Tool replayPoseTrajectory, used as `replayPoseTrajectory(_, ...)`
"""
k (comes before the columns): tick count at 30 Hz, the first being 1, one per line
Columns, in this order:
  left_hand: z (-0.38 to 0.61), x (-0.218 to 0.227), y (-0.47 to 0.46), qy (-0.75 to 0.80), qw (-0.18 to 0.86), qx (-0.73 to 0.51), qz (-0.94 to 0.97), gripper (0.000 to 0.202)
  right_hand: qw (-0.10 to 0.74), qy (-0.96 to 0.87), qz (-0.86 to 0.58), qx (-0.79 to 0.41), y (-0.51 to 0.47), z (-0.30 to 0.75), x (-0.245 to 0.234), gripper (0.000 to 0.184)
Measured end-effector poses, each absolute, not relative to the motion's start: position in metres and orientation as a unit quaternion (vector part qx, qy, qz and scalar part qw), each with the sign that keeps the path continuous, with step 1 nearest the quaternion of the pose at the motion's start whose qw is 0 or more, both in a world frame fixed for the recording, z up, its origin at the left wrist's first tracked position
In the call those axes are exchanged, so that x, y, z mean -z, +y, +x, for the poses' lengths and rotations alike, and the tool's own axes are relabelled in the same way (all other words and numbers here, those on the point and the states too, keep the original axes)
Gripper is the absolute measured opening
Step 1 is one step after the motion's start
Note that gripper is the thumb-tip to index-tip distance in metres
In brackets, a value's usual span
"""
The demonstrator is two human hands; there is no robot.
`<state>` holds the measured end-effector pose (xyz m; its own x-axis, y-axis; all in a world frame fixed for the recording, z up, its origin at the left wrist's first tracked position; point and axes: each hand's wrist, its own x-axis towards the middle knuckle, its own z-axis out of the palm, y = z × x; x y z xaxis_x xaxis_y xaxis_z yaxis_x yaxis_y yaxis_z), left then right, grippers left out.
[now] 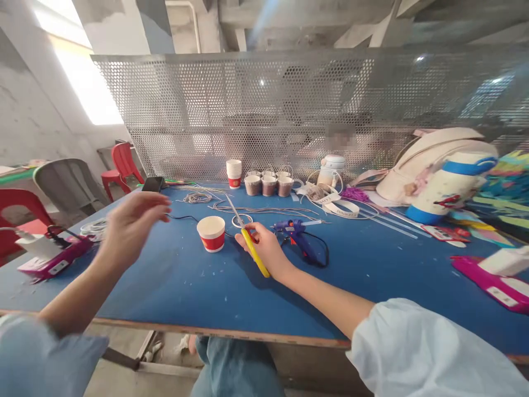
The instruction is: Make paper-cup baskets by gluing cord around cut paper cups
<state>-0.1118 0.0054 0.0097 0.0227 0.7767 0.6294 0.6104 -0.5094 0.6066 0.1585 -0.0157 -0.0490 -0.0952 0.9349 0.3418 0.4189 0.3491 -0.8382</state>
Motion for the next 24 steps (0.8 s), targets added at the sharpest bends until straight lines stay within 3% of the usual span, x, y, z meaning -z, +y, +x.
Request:
replayPoseTrajectory(7,-0.067,0.03,0.13,0.409,0.085,-0.239,0.876,0.023,0.497,-0.565,-0.464,-0.468,-0.026,0.164,0.042,0.045)
replayPoseTrajectory(12,-0.041,0.049,0.156,0.309,0.073,-0.142,0.938,0.018,0.502,-0.553,-0.447,-0.493,-0.03,0.168,0.043,0.044)
replayPoseTrajectory(18,-0.035,0.052,0.146,0.32,0.047,-0.132,0.937,0.014,0.505,-0.543,-0.461,-0.488,-0.029,0.169,0.049,0.048)
replayPoseTrajectory(24,-0.082,0.019,0.13,0.493,-0.03,-0.21,0.844,0.023,0.508,-0.565,-0.489,-0.427,-0.022,0.177,0.06,0.052)
